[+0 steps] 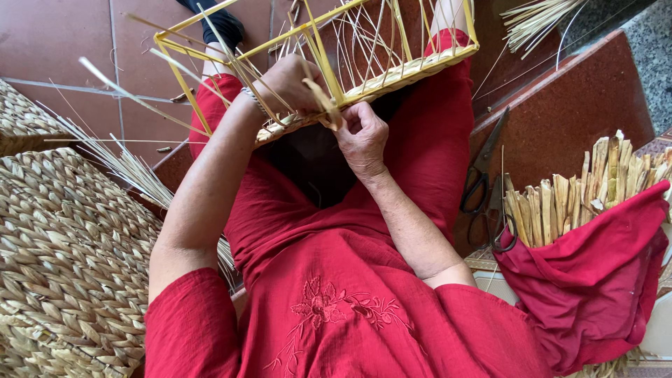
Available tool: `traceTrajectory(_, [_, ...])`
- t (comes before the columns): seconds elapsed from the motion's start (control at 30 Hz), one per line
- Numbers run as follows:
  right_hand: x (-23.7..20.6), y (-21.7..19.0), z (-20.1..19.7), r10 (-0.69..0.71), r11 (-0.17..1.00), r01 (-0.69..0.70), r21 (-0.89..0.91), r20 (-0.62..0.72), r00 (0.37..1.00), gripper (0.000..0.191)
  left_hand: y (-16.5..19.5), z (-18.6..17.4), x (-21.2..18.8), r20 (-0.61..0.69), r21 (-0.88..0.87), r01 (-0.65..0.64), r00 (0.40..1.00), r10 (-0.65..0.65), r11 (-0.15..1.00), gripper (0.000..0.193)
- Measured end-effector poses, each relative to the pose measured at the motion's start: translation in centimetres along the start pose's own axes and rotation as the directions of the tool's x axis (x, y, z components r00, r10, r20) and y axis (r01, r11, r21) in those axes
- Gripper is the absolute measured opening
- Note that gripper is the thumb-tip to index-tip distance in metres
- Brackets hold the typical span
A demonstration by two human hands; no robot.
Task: The person sits on the floor weaving split bamboo strips into a rectangular bamboo frame basket. They bend, thread, and tuck thin bamboo strips around the frame's edge, working strip by strip to build up the woven side of the basket, with a pile of prepared bamboo strips and scissors beside them.
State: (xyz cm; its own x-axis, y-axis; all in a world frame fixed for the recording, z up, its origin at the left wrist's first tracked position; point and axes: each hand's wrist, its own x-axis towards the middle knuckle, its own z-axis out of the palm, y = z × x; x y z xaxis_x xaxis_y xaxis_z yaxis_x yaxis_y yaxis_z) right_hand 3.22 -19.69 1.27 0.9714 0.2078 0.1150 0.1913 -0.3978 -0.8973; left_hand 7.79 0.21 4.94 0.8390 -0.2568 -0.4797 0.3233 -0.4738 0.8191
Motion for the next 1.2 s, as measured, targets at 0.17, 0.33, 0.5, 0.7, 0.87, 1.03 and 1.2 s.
traceTrajectory(0.17, [-0.3, 0.1, 0.0, -0.107, 0.994, 0.107, -0.013, -0.014, 0.994, 0.026, -0.4, 0.0, 0.1, -0.003, 0.224, -0.118, 0.993, 0.122, 0.967, 0.021])
traceTrajectory(0.33, [-0.8, -0.7, -0.9, -0.109, 0.993, 0.109, -0.038, 0.007, 0.994, 0.022, -2.1, -0.4, -0.9, 0.080, -0.114, -0.231, 0.967, 0.241, 0.966, 0.022])
traceTrajectory(0.5, [-0.2, -1.3, -1.0, -0.377, 0.909, 0.371, -0.192, 0.007, 0.926, 0.018, -2.2, 0.7, -1.4, -0.092, -0.051, -0.254, 0.964, 0.249, 0.966, 0.022])
traceTrajectory(0.7, [0.0, 0.1, -4.5, -0.259, 0.904, 0.287, -0.317, 0.129, 0.957, 0.013, -3.1, 0.4, -2.2, -0.052, -0.354, -0.204, 0.979, 0.198, 0.913, 0.013])
traceTrajectory(0.87, [-1.4, 2.4, -13.1, -0.118, 0.803, 0.180, -0.568, 0.145, 0.982, 0.012, -4.0, 1.0, -2.4, 0.047, -0.395, -0.170, 0.978, 0.204, 0.903, 0.015])
traceTrajectory(1.03, [-2.1, 4.0, -17.9, 0.039, 0.757, 0.009, -0.654, 0.059, 0.998, 0.010, -3.5, 0.6, -2.4, 0.085, -0.237, -0.222, 0.965, 0.248, 0.946, 0.024])
traceTrajectory(1.2, [-1.3, 3.4, -17.5, 0.091, 0.679, -0.035, -0.733, 0.036, 0.995, 0.007, -2.6, 0.8, -2.6, 0.107, -0.173, -0.255, 0.955, 0.276, 0.951, 0.038])
